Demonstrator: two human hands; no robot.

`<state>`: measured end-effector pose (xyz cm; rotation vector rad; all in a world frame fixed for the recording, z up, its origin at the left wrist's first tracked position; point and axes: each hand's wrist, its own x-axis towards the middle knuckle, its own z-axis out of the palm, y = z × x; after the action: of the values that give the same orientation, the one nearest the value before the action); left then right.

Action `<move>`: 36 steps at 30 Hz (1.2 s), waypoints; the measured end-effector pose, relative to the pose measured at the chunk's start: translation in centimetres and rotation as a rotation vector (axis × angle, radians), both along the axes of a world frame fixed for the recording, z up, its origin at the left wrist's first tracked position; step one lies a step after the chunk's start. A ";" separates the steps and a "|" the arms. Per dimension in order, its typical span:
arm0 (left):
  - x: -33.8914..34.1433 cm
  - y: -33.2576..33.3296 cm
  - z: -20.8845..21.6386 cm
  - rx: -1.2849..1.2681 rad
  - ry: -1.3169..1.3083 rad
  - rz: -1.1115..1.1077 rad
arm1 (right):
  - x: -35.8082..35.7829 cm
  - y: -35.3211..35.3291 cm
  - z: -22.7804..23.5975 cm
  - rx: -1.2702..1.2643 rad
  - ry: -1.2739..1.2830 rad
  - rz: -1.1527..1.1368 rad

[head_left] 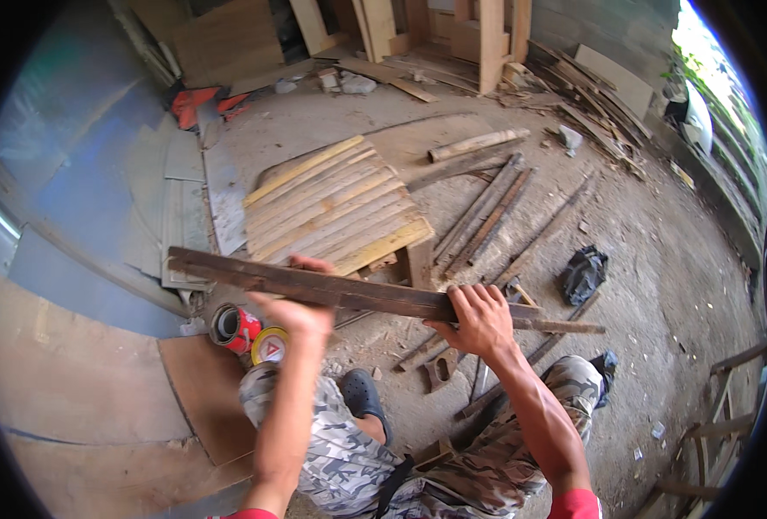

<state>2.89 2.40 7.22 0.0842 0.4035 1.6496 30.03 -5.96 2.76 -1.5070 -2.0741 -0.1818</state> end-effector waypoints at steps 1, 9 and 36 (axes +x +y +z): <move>1.9 -0.6 -1.2 0.022 -0.036 -0.048 | -0.3 0.2 -0.2 0.016 0.009 -0.009; 7.2 -0.2 -4.0 -0.082 0.133 0.021 | -2.9 1.9 -0.2 0.034 0.066 -0.013; 8.6 -0.7 -4.6 -0.136 0.184 -0.027 | -4.4 1.9 -2.8 -0.177 0.065 0.054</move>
<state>11.50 1.72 2.65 0.1399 0.6514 1.5891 25.68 -4.07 0.00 -1.5349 -2.1223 0.0728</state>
